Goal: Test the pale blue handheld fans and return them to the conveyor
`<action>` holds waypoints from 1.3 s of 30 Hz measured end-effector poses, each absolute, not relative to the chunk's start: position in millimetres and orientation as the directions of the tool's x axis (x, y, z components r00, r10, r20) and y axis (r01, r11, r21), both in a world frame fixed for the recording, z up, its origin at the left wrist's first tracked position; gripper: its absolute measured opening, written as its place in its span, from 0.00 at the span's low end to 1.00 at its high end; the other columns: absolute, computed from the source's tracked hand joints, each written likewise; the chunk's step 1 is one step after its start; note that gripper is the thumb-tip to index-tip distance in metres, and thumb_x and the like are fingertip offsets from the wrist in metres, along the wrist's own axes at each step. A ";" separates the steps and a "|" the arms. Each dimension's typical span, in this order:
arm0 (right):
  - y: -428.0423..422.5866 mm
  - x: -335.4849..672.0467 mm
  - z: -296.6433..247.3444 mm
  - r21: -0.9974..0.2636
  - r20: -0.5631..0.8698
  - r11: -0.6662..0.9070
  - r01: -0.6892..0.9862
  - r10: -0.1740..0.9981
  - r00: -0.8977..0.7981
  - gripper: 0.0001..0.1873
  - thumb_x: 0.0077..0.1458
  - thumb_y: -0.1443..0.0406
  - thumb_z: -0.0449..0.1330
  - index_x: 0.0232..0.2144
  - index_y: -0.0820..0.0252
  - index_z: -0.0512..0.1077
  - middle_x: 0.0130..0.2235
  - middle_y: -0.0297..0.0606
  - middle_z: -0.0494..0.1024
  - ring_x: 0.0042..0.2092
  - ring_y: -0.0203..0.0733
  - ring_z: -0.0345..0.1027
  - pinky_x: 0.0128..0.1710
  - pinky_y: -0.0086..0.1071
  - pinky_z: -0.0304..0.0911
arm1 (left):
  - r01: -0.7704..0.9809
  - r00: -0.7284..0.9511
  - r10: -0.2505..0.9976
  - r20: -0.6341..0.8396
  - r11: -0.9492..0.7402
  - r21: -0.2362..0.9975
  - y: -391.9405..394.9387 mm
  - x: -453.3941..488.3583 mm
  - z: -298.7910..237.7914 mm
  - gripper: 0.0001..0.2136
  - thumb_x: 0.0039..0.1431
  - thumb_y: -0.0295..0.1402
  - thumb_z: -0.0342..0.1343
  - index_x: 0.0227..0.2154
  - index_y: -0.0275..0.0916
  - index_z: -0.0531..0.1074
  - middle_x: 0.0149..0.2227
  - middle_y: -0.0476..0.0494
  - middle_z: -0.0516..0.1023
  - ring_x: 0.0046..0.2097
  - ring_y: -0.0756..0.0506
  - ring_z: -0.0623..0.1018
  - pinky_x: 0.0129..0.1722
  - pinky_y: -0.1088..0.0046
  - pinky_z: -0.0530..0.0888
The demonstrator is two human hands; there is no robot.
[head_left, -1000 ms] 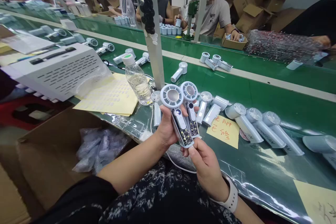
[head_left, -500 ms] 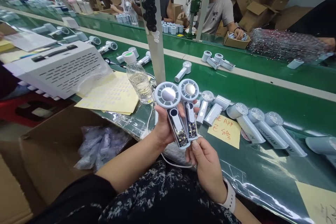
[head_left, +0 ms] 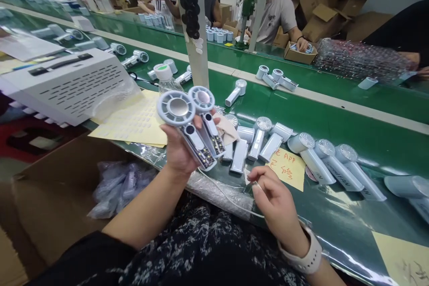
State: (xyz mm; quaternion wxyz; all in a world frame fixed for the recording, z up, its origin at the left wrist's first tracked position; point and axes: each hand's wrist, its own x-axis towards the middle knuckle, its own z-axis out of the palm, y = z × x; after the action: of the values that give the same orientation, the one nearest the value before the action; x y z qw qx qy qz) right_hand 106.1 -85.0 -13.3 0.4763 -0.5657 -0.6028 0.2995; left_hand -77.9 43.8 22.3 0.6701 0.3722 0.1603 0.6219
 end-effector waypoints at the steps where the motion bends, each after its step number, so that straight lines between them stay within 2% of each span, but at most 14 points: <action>1: -80.2 112.7 -14.2 -0.841 0.231 0.137 0.523 0.966 0.118 0.16 0.61 0.63 0.55 0.21 0.55 0.61 0.39 0.43 0.74 0.43 0.50 0.70 0.43 0.45 0.65 | -0.699 0.137 0.957 0.256 -0.090 0.710 44.9 -86.0 24.2 0.30 0.44 0.67 0.60 0.24 0.41 0.73 0.41 0.40 0.81 0.56 0.34 0.78 0.51 0.58 0.79; 4: -56.9 125.6 -12.1 -0.611 0.404 0.082 0.788 0.888 0.221 0.07 0.59 0.64 0.55 0.33 0.57 0.73 0.43 0.50 0.75 0.49 0.58 0.69 0.50 0.54 0.64 | -0.650 0.141 0.963 0.231 -0.086 0.755 40.3 -104.7 25.4 0.31 0.41 0.67 0.61 0.24 0.40 0.71 0.46 0.37 0.81 0.56 0.31 0.77 0.50 0.55 0.79; 6: -34.2 122.7 -8.7 -0.521 0.498 0.132 0.843 0.849 0.175 0.10 0.59 0.66 0.54 0.40 0.59 0.74 0.45 0.50 0.75 0.50 0.58 0.69 0.52 0.54 0.64 | -0.643 0.169 0.963 0.208 -0.052 0.764 34.3 -109.7 23.1 0.32 0.39 0.68 0.62 0.23 0.39 0.70 0.47 0.36 0.80 0.55 0.29 0.78 0.49 0.52 0.80; 9: 6.8 102.8 -11.9 -0.463 0.506 0.244 0.852 0.862 0.028 0.09 0.58 0.66 0.56 0.39 0.60 0.75 0.45 0.51 0.76 0.49 0.57 0.69 0.52 0.53 0.65 | -0.651 0.202 0.965 0.168 0.004 0.759 27.7 -109.0 17.4 0.31 0.41 0.68 0.61 0.22 0.39 0.71 0.46 0.35 0.81 0.56 0.28 0.77 0.50 0.52 0.79; 12: 40.0 82.2 -26.0 -0.456 0.565 0.274 0.847 0.824 0.037 0.06 0.57 0.67 0.58 0.34 0.61 0.76 0.43 0.54 0.77 0.49 0.59 0.69 0.52 0.57 0.64 | -0.653 0.232 0.967 0.107 0.074 0.753 24.8 -108.5 10.3 0.30 0.45 0.67 0.60 0.24 0.39 0.72 0.45 0.37 0.82 0.56 0.29 0.77 0.50 0.53 0.79; 14: 46.9 75.9 -32.3 -0.471 0.610 0.324 0.821 0.791 0.038 0.07 0.58 0.68 0.57 0.32 0.59 0.76 0.42 0.50 0.78 0.48 0.56 0.69 0.53 0.56 0.64 | -0.657 0.261 0.963 0.067 0.126 0.744 24.2 -110.8 4.6 0.29 0.47 0.66 0.59 0.26 0.39 0.73 0.43 0.38 0.82 0.55 0.30 0.79 0.50 0.54 0.79; 18: 22.2 78.4 -17.5 -0.589 0.647 0.417 0.692 0.757 0.094 0.09 0.62 0.66 0.56 0.35 0.56 0.77 0.42 0.44 0.79 0.47 0.52 0.71 0.51 0.53 0.66 | -0.684 0.299 0.954 0.017 0.202 0.701 24.5 -113.4 -7.7 0.29 0.48 0.65 0.59 0.28 0.38 0.75 0.39 0.37 0.83 0.49 0.32 0.82 0.47 0.58 0.80; 21: -8.6 77.7 8.5 -0.697 0.591 0.409 0.589 0.792 0.150 0.06 0.61 0.66 0.60 0.36 0.55 0.78 0.45 0.44 0.79 0.49 0.52 0.72 0.50 0.52 0.67 | -0.707 0.352 0.935 -0.035 0.290 0.645 23.5 -104.1 -12.5 0.29 0.48 0.64 0.61 0.30 0.38 0.76 0.36 0.38 0.84 0.45 0.34 0.83 0.45 0.60 0.80; 25: -36.8 59.6 26.0 -0.800 0.478 0.411 0.437 0.877 0.052 0.04 0.59 0.68 0.60 0.35 0.54 0.75 0.51 0.45 0.76 0.55 0.52 0.70 0.53 0.51 0.67 | -0.721 0.456 0.889 -0.047 0.399 0.567 14.9 -79.3 -7.9 0.27 0.49 0.61 0.62 0.29 0.37 0.76 0.30 0.40 0.82 0.47 0.34 0.82 0.52 0.58 0.77; 28: -45.6 47.5 20.8 -0.742 0.564 0.467 0.481 0.823 0.070 0.06 0.60 0.69 0.59 0.39 0.54 0.74 0.49 0.44 0.75 0.52 0.51 0.70 0.51 0.50 0.68 | -0.717 0.512 0.856 -0.065 0.468 0.516 6.5 -63.9 -1.3 0.26 0.49 0.60 0.64 0.32 0.37 0.76 0.30 0.42 0.81 0.46 0.36 0.82 0.53 0.60 0.76; 32: -52.5 46.9 11.1 -0.554 0.717 0.543 0.631 0.696 0.031 0.12 0.61 0.70 0.60 0.47 0.54 0.73 0.42 0.42 0.74 0.45 0.48 0.68 0.45 0.46 0.67 | -0.724 0.527 0.844 -0.101 0.508 0.466 1.5 -55.9 3.0 0.27 0.47 0.61 0.64 0.27 0.38 0.74 0.29 0.44 0.80 0.43 0.39 0.82 0.51 0.64 0.76; 35: -56.5 52.1 10.1 -0.506 0.738 0.581 0.638 0.674 -0.028 0.16 0.61 0.74 0.59 0.49 0.52 0.73 0.36 0.39 0.73 0.38 0.45 0.67 0.38 0.42 0.66 | -0.718 0.520 0.848 -0.099 0.497 0.487 1.2 -56.7 2.3 0.27 0.46 0.62 0.64 0.26 0.38 0.74 0.34 0.41 0.83 0.47 0.37 0.82 0.53 0.61 0.75; 39: -59.4 55.9 11.2 -0.477 0.759 0.645 0.596 0.645 -0.091 0.18 0.61 0.76 0.57 0.49 0.52 0.73 0.33 0.38 0.73 0.34 0.44 0.67 0.34 0.40 0.63 | -0.716 0.524 0.848 -0.076 0.487 0.500 1.0 -59.2 -1.1 0.27 0.49 0.61 0.62 0.28 0.37 0.75 0.42 0.37 0.83 0.52 0.35 0.80 0.55 0.59 0.74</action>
State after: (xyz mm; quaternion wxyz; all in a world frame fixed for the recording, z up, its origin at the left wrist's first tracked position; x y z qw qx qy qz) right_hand 55.9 -59.4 11.2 0.5269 -0.4204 -0.7383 0.0232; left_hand -59.2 1.0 -1.1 0.8476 0.2088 0.1584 0.4614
